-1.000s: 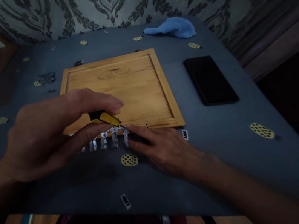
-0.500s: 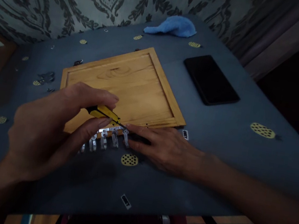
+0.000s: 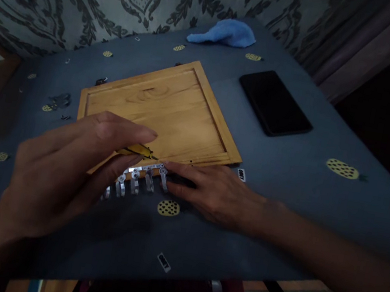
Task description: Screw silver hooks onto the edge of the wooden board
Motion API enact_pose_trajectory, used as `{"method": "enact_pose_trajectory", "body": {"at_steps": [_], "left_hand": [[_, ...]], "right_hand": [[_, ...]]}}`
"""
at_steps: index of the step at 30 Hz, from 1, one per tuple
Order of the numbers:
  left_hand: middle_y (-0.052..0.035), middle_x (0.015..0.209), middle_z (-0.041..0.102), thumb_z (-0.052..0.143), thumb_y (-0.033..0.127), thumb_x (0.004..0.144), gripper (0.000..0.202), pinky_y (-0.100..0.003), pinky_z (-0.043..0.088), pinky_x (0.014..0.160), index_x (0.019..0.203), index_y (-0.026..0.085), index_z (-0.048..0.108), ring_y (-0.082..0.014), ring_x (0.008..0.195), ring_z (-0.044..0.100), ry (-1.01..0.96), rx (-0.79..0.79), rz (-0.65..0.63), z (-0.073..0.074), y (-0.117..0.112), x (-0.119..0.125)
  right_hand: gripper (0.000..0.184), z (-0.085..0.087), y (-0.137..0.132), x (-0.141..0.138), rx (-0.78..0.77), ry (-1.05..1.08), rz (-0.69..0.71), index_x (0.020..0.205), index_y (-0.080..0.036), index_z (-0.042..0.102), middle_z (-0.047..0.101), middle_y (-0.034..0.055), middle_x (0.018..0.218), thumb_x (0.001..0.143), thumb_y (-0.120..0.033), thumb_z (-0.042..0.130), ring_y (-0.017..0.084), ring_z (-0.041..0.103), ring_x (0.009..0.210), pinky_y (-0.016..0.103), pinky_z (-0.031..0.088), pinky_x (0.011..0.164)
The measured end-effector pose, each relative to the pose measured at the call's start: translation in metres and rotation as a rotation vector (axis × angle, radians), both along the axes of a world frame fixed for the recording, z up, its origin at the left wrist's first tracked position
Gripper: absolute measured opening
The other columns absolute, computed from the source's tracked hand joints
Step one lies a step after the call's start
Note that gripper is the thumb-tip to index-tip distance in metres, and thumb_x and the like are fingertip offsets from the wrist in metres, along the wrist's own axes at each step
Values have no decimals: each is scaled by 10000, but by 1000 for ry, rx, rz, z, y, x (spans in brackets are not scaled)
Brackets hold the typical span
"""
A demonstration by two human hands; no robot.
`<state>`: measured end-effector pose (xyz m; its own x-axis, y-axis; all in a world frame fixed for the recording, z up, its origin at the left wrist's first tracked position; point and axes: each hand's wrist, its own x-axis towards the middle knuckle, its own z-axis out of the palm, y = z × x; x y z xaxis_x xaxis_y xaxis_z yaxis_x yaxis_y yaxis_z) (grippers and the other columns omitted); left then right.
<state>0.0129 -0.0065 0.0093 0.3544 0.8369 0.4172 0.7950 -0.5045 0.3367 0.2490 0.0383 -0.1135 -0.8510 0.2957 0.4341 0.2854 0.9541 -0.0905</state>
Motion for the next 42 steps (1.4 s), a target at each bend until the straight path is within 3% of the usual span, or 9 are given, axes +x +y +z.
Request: {"method": "enact_pose_trajectory", "body": {"at_steps": [5,10,16,21,25,29,32,36,42], "left_hand": [[92,1040,756,651,310,906,234,-339,575,757,1133,358,679,-162,908,724,26,-37,16,6,-3,-2],[85,1039,757,616,215,910,265,-318,609,830,1143,326,672,-171,903,731,-18,-15,-55,4,-3,-1],[70,1062,752,661,230,885,293,-363,617,818,1158,336,671,-188,921,727,1,-27,-37,2,-1,-1],[68,1042,753,642,195,895,264,-284,603,853,1138,292,679,-155,932,721,-18,-25,-57,1,0,0],[51,1044,757,637,176,891,281,-284,611,871,1147,282,683,-174,924,726,-18,-5,-80,2,0,1],[36,1036,749,646,171,897,384,-293,631,790,1247,327,641,-179,868,723,38,56,-103,0,2,0],[42,1027,739,683,223,896,463,-277,627,721,1318,386,583,-173,856,726,106,145,-80,-3,1,3],[54,1065,733,659,208,915,427,-259,614,705,1293,392,587,-151,872,726,59,134,-22,-9,-7,12],[90,1152,737,678,273,907,385,-345,625,837,1268,387,609,-185,963,731,10,94,79,-10,-8,10]], "right_hand": [[297,1,0,-1,4,-3,-4,1194,-217,666,646,96,1350,917,-146,583,185,706,771,291,488,549],[322,2,0,-1,9,-3,6,1223,-214,655,648,100,1347,931,-135,543,180,707,780,287,492,555],[307,2,0,0,6,-31,-7,1221,-229,661,645,92,1353,935,-160,572,164,700,805,269,492,579],[304,3,0,0,22,-6,-7,1213,-219,659,656,93,1341,933,-150,562,168,703,765,275,484,548],[291,3,0,0,24,10,-1,1189,-208,659,656,89,1341,934,-139,539,182,713,773,290,501,556],[314,1,0,-1,20,14,1,1205,-210,649,639,92,1364,917,-130,552,190,712,784,308,519,579],[318,0,0,0,16,-13,3,1221,-211,640,625,102,1377,925,-136,550,188,703,820,309,527,604],[289,0,1,0,-3,-9,17,1206,-196,636,618,114,1375,941,-142,535,177,697,807,307,528,600],[265,1,1,-1,1,13,14,1164,-199,654,641,105,1351,933,-137,540,186,711,781,310,529,579]]}}
